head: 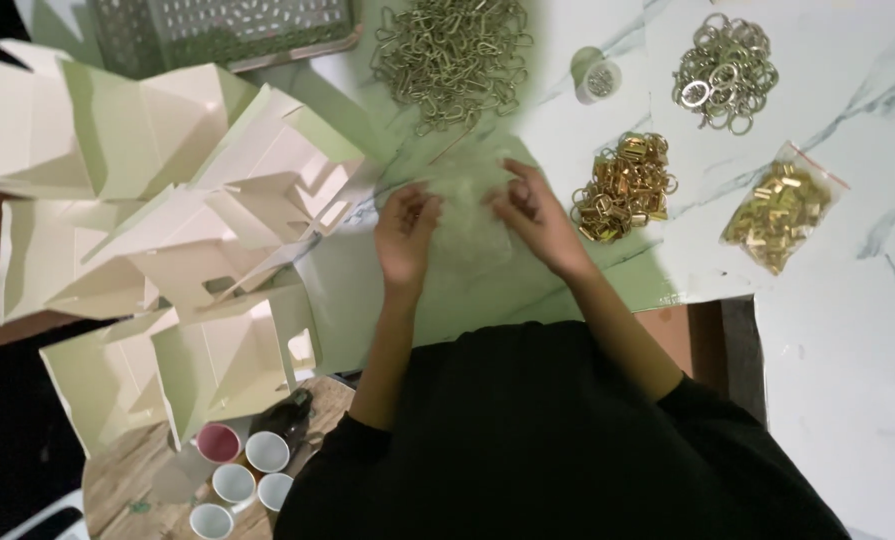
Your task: Sort metal rings and clips into different plastic bags.
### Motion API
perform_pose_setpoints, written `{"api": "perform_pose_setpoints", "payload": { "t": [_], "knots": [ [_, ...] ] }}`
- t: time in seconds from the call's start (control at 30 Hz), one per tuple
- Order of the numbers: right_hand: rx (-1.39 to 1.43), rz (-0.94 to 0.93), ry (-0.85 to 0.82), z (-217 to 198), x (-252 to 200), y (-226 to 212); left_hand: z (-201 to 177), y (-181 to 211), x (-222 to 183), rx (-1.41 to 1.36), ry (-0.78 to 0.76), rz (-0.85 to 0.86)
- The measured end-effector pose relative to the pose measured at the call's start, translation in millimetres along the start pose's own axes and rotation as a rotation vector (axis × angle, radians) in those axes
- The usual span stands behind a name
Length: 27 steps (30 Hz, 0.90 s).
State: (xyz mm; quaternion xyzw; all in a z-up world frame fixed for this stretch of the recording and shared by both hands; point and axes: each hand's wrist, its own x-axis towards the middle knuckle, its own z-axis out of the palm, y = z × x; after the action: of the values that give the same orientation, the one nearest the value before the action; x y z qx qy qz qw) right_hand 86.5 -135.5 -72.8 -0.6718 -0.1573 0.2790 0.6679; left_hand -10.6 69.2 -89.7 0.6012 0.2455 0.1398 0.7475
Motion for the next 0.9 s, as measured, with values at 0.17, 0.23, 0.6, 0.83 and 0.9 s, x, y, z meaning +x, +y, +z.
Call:
{"api": "perform_pose_setpoints", "payload": {
  "t": [0.17,0.23,0.6,0.83,0.9],
  "knots": [
    [-0.044,0.021,0.086,-28,-7,-39,28,43,6,0.203,-0.226,0.015],
    [-0.124,0.024,0.075,-37,-12,-55,42,60,5,0.239,-0.273,0.014],
    [0.061,0.168,0.362,-65,-42,-30,68,46,8,0.321,-0.327,0.108],
    [0.043,0.254,0.138,-91,-55,-35,57,39,15,0.138,-0.314,0.018],
    [0.002,0.268,0.035,-95,-57,-31,58,40,17,0.116,-0.31,0.006]
  ]
}}
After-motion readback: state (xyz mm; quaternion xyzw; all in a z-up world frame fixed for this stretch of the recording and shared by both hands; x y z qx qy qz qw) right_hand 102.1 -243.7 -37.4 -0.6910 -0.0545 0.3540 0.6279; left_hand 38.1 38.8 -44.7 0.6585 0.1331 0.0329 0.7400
